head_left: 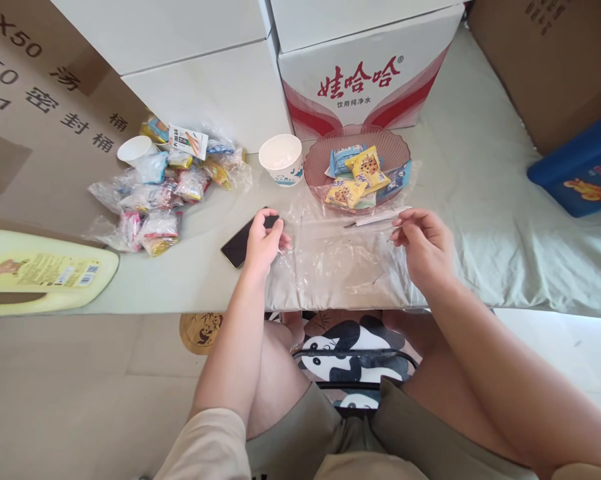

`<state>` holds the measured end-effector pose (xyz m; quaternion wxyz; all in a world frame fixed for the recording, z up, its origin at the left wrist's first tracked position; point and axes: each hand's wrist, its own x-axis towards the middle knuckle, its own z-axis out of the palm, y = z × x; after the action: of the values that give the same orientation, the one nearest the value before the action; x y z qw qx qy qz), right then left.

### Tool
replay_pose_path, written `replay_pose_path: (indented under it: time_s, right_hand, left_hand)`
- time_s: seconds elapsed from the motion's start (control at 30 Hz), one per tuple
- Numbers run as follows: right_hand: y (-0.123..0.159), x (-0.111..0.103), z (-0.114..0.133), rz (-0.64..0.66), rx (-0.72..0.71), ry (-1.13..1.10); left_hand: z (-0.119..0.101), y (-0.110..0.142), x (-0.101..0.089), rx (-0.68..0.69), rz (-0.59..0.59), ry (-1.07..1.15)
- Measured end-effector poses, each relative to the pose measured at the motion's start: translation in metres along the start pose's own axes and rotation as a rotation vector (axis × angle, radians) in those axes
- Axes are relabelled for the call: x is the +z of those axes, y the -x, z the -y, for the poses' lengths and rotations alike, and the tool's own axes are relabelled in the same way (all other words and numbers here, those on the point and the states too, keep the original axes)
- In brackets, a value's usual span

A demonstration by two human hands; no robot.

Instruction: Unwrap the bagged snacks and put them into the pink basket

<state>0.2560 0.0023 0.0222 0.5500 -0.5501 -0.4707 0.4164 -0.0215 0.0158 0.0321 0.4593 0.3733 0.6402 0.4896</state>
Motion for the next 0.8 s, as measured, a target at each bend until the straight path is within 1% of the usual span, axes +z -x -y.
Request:
replay_pose_path:
  time_s: [0.1, 0.17, 0.2, 0.23, 0.3, 0.4, 0.5, 0.6, 0.67, 0.7, 0.73, 0.77, 0.8]
  right_hand:
    - [-0.003, -0.003, -0.002, -0.002, 0.011, -0.003]
    - [-0.004, -0.006, -0.002, 0.025, 0.011, 0.007]
    - [-0.005, -0.007, -0.002, 0.054, 0.005, 0.030]
    - [-0.006, -0.008, -0.002, 0.088, -0.007, 0.073]
    - [-0.007, -0.010, -0.003, 0.143, -0.046, 0.216]
    - [-0.007, -0.012, -0.005, 0.170, -0.114, 0.440]
    - [-0.004, -0.012, -0.006, 0.104, -0.179, 0.521]
    - [0.000, -0.012, -0.001, 0.016, -0.314, 0.572]
    - [0.002, -0.012, 0.004, 0.019, -0.416, 0.588]
    - [0.003, -0.013, 0.007, 0.051, -0.440, 0.573]
    - [0.004, -0.013, 0.010, 0.106, -0.424, 0.540]
    - [0.005, -0.013, 0.013, 0.182, -0.361, 0.485]
    - [0.005, -0.013, 0.014, 0.271, -0.256, 0.407]
  left_hand:
    - [-0.004, 0.006, -0.004, 0.052, 0.169, 0.104]
    - [-0.004, 0.008, -0.007, 0.087, 0.259, 0.073]
    - [-0.003, 0.008, -0.008, 0.106, 0.267, 0.023]
    - [-0.002, 0.008, -0.009, 0.124, 0.252, -0.038]
    - [0.002, 0.006, -0.011, 0.159, 0.184, -0.146]
    - [0.007, 0.001, -0.014, 0.228, 0.096, -0.238]
    - [0.007, -0.001, -0.018, 0.322, 0.029, -0.281]
    - [0.005, 0.001, -0.021, 0.370, -0.011, -0.216]
    - [0.002, 0.004, -0.021, 0.383, 0.027, -0.093]
    - [0.000, 0.006, -0.021, 0.378, 0.069, -0.017]
    - [-0.001, 0.008, -0.021, 0.362, 0.116, 0.059]
    - [-0.003, 0.010, -0.020, 0.333, 0.157, 0.123]
    - [-0.006, 0.012, -0.019, 0.294, 0.186, 0.167]
